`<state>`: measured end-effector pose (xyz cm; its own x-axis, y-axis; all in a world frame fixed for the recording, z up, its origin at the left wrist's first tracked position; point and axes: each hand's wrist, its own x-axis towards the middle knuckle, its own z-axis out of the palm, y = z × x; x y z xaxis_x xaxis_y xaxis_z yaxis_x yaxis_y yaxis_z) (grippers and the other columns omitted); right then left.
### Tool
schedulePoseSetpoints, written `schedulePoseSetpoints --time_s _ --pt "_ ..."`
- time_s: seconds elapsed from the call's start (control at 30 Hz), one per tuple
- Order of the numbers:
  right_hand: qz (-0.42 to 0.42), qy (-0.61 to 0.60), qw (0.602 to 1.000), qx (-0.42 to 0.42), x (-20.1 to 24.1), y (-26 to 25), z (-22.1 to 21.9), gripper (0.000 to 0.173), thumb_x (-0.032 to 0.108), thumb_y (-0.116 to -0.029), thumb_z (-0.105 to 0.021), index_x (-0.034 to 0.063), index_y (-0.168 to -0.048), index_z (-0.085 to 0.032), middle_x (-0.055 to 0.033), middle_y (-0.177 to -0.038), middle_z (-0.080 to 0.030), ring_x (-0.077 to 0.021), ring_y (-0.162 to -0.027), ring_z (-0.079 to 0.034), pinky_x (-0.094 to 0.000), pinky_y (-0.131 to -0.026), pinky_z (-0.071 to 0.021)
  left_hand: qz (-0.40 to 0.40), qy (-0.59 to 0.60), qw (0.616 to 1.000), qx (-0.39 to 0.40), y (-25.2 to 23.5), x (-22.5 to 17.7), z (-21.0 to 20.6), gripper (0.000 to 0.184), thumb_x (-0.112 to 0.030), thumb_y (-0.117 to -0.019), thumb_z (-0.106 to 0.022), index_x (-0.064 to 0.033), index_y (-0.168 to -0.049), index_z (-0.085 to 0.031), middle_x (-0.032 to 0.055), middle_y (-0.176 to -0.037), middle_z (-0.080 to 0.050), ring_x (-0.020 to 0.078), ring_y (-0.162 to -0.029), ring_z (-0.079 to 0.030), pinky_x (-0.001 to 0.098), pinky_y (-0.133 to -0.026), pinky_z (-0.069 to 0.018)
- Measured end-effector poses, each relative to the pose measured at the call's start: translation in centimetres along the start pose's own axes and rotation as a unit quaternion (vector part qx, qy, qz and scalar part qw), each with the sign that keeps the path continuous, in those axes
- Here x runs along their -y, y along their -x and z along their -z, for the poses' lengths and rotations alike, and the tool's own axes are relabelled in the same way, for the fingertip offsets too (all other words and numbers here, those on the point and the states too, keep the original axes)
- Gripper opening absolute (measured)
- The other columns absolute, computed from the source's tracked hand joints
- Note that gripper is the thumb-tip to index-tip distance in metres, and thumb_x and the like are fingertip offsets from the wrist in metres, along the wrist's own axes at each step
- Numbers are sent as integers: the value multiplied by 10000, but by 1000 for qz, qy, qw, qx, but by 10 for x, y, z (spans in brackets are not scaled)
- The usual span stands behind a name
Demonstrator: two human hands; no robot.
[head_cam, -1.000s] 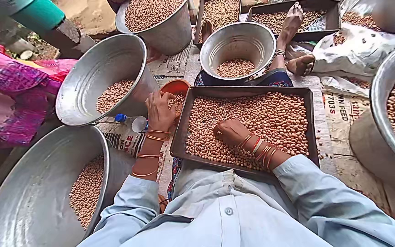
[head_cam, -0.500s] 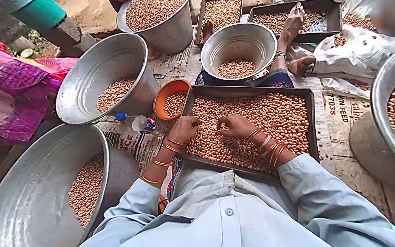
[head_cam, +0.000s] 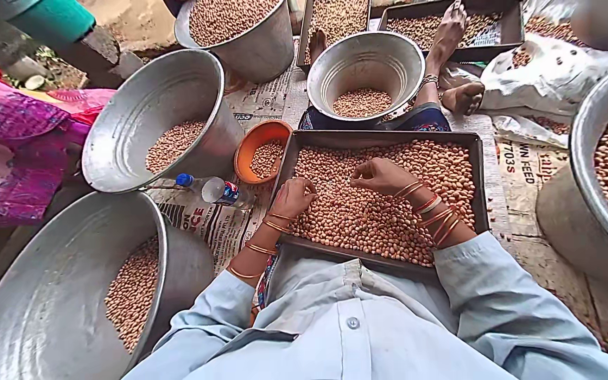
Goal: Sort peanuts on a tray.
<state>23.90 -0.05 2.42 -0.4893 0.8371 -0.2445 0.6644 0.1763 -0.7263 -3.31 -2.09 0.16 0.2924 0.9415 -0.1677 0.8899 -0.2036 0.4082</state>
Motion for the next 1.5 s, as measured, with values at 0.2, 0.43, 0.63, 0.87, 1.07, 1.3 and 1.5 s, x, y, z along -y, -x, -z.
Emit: schedulePoseSetpoints --time_s 0.2,0.43,0.63,0.87,1.07,1.3,1.5 --pt "119 175 974 80 17 1 -31 130 259 -930 -760 147 -989 -794 -98 -921 -749 -321 -921 -706 -567 -806 -530 -35 -15 998 42 1 5 3 94 -99 -950 -705 -51 -1000 -769 164 -877 -716 333 -797 -684 553 -773 -557" --pt "97 222 964 111 28 6 -42 207 307 -908 -784 113 -979 -775 -121 -928 -730 -334 -912 -695 -572 -765 -512 -2 340 939 -50 3 27 38 327 -12 -952 -335 -36 -1109 -620 31 -832 -626 76 -615 -560 220 -560 -475" --pt "96 213 966 107 27 3 -44 168 271 -921 -761 116 -986 -776 -117 -935 -734 -333 -923 -696 -575 -768 -512 -40 -32 998 -45 6 5 23 92 -48 -937 -708 -65 -1004 -767 193 -905 -722 386 -803 -691 604 -757 -552" --pt "64 200 978 1 21 12 -26 130 187 -940 -743 70 -982 -780 -160 -968 -744 -368 -952 -710 -586 -815 -539 -3 -94 995 15 -10 3 6 173 -170 -952 -716 -46 -1067 -753 200 -1066 -733 409 -1022 -703 628 -867 -543" --pt "67 188 980 -27 44 19 -19 144 114 -965 -694 18 -1051 -758 -261 -1045 -700 -458 -992 -684 -639 -840 -526 -15 276 946 171 -8 -10 13 212 -95 -1013 -506 29 -1139 -622 47 -882 -585 61 -682 -491 249 -631 -433" --pt "226 146 957 -106 53 24 -47 119 22 -874 -721 77 -964 -777 -155 -944 -753 -351 -810 -745 -563 -699 -592 -36 397 866 301 -3 -32 -12 233 -29 -909 -731 -24 -1115 -624 6 -930 -664 50 -791 -621 264 -727 -535" --pt "155 140 969 -135 29 21 -17 155 55 -942 -700 73 -1077 -775 -175 -1032 -758 -386 -897 -742 -616 -787 -575 -52 144 966 207 -28 -18 40 161 -51 -959 -686 63 -1071 -706 150 -963 -700 192 -855 -623 397 -819 -505"
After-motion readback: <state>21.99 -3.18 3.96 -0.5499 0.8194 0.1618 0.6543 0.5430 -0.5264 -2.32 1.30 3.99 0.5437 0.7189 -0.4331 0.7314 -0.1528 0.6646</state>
